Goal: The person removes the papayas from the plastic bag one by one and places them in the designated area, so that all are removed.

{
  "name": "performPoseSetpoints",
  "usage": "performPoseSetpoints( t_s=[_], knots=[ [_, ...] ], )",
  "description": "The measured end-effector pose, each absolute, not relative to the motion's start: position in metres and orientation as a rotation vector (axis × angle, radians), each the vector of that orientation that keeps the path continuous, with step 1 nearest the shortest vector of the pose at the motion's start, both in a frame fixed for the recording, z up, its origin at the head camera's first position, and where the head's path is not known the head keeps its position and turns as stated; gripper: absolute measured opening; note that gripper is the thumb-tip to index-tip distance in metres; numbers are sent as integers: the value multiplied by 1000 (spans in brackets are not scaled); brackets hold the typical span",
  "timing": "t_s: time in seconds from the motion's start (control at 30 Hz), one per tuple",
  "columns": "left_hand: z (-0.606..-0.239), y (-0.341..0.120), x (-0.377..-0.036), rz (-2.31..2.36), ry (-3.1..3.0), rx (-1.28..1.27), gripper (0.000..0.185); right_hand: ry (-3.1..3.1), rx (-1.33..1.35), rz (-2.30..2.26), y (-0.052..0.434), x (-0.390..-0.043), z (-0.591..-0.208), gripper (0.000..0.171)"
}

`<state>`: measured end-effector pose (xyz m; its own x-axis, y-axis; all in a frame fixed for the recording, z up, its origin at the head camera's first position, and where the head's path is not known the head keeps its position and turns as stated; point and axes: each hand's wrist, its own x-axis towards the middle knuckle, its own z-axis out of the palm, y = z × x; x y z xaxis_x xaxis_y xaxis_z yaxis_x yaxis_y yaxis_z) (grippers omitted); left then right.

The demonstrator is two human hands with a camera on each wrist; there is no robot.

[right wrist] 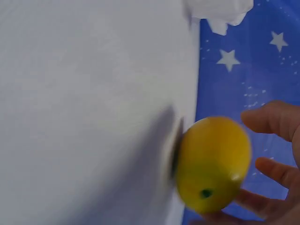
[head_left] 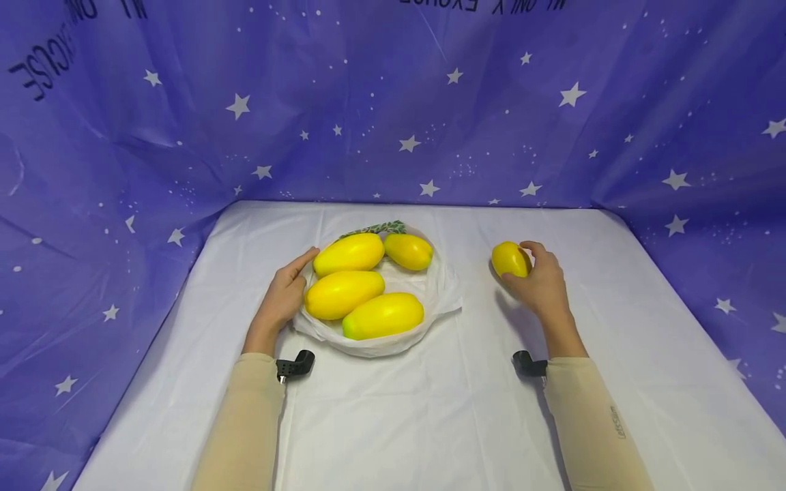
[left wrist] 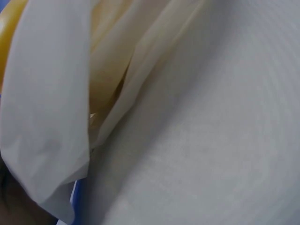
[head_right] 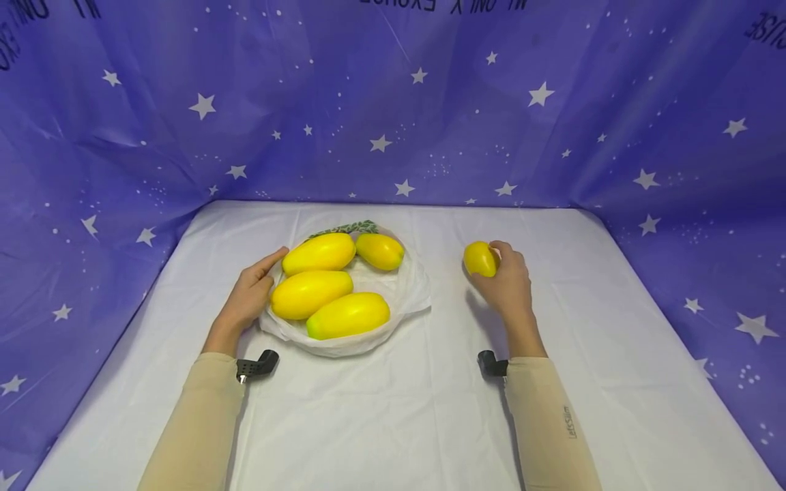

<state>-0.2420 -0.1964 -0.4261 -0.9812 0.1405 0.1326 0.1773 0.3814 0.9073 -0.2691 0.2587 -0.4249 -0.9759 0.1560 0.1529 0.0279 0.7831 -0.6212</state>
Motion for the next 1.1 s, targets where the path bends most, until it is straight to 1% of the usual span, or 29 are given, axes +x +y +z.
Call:
performPoseSetpoints(
  t_s=[0.13, 0.3, 0.5, 0.87, 1.1],
  knots=[
    [-427, -197, -241, -1699, -2585, -299, 56, -2666, -38, 920, 249, -267, -411, 68],
    [-427, -198, -241, -1693, -2584, -307, 56, -2511, 187, 953, 224, -264, -388, 60],
    [-430, -198, -242, -1703, -2583, -290, 55, -2433, 485, 928, 191, -257, -373, 59],
    [-428, -198, -241, -1697, -2585, -302, 55, -2417, 970, 986, 145, -248, -374, 59],
    [-428, -198, -240, -1697, -2591, -295, 56, -2444, 1202, 1059, 120, -242, -381, 57]
  ],
)
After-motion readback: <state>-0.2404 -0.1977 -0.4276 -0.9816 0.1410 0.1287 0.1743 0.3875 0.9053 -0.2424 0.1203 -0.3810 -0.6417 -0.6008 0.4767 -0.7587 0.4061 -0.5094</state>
